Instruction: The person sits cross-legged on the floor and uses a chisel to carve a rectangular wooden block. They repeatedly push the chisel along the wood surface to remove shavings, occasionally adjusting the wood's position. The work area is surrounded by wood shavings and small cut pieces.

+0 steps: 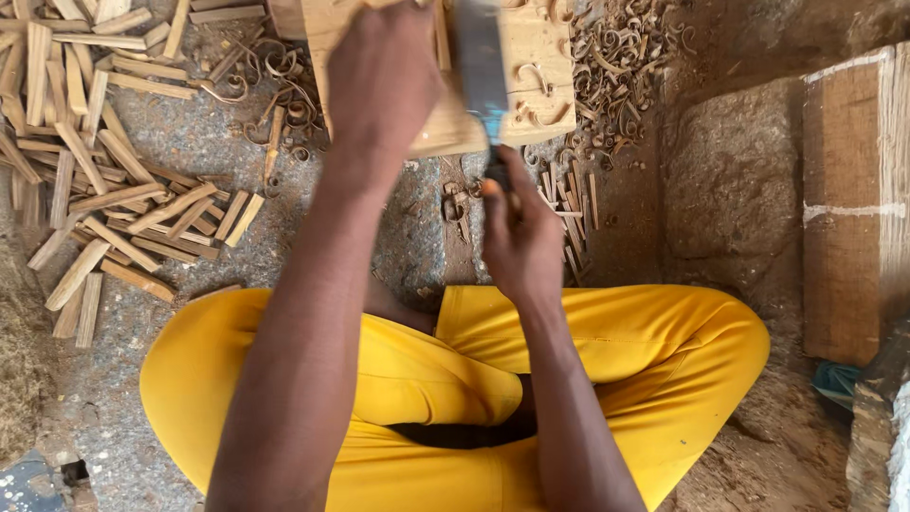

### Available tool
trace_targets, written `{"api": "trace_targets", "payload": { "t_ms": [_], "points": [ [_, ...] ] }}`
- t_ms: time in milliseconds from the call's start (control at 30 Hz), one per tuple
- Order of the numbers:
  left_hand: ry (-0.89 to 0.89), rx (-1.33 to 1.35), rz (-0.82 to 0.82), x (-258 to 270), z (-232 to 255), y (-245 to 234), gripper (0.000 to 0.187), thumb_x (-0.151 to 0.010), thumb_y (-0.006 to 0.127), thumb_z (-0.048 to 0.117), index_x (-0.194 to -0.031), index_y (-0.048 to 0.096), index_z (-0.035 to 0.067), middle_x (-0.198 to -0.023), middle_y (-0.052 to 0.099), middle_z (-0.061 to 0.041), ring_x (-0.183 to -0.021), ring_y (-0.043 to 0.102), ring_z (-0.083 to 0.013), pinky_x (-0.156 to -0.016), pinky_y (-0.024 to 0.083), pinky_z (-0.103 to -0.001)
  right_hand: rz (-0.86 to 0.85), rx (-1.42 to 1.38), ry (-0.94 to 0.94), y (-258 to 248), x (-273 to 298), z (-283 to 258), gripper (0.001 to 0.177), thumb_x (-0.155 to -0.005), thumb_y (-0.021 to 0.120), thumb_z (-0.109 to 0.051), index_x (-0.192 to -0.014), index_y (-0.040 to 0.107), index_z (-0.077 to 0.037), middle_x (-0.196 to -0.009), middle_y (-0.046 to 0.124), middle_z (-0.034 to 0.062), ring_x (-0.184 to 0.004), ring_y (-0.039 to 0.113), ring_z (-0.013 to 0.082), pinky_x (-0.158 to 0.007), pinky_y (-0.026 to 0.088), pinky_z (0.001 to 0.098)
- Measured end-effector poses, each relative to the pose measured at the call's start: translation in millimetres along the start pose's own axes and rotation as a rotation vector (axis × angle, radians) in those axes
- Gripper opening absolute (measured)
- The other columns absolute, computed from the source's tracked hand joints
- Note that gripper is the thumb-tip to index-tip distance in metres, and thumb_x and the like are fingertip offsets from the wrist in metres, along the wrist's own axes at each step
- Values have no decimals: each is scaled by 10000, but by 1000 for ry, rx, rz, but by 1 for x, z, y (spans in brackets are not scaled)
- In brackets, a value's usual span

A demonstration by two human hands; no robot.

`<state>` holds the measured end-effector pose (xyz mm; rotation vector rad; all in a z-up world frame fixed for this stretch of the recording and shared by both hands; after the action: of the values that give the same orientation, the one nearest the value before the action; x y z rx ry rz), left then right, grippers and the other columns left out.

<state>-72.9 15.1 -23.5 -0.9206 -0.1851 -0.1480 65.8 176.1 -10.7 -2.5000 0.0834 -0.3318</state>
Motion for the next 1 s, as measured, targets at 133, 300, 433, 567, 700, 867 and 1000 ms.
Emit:
{"api": "trace_targets", "payload": {
  "t_ms": [133,300,433,567,700,867,1000],
  "points": [
    [418,-190,323,-3,12,0,387,-869,725,11,-1241,745,114,-1252,710,-178,-1098,690,-327,-1022,516,-502,39,-64,-31,-29,27,15,508,-1060,548,-280,-1491,494,-17,-703,668,-21,-500,591,31,-395,492,258],
    [420,-371,273,-20,1,48,321,-930,705,-38,-1224,756,82,-1318,712,-132,-1127,698,-280,-1085,488,-474,-11,103,-42,-28,49,39,443,-1043,549,-242,-1440,583,-46,-664,683,6,-395,485,67,-322,369,303],
    [490,-349,342,-18,-11,45,293,-949,721,18,-1230,759,89,-1322,711,-142,-1153,704,-276,-1088,500,-459,15,146,-60,-28,49,40,463,-1042,637,-192,-1482,579,-62,-532,534,118,-459,390,121,-408,366,350],
    [484,-325,276,-16,-15,43,273,-1000,727,107,-1264,741,39,-1298,718,-164,-1114,717,-298,-1041,528,-465,-60,129,13,-27,42,43,472,-1028,623,-185,-1483,516,-123,-579,668,80,-407,505,91,-399,422,340],
    [524,-289,260,-10,-12,41,347,-995,714,132,-1336,734,73,-1248,730,-155,-1083,723,-297,-1075,497,-478,-39,60,-41,-27,44,37,481,-1023,651,-159,-1485,521,-117,-659,685,113,-511,562,96,-504,487,311],
    [553,-343,316,-8,-15,42,248,-1053,703,188,-1252,754,49,-1264,737,-157,-1136,718,-284,-1097,486,-467,-47,71,-9,-28,44,36,502,-1015,669,-154,-1493,517,-130,-668,674,160,-566,608,142,-552,512,336],
    [552,-313,341,-5,-24,44,216,-1061,713,210,-1191,782,52,-1237,761,-138,-1156,723,-265,-1149,452,-493,-12,20,-76,-29,44,31,478,-1021,657,-141,-1477,513,-117,-771,741,143,-636,716,114,-591,558,325]
  ]
}}
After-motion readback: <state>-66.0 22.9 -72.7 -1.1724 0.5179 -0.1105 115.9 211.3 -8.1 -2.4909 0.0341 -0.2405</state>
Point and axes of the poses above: each hand's wrist, its own x-axis away from the middle knuckle, its own y-axis out of the palm, z = x × y, the point moved 6 cm from there along -x, towards the middle knuckle
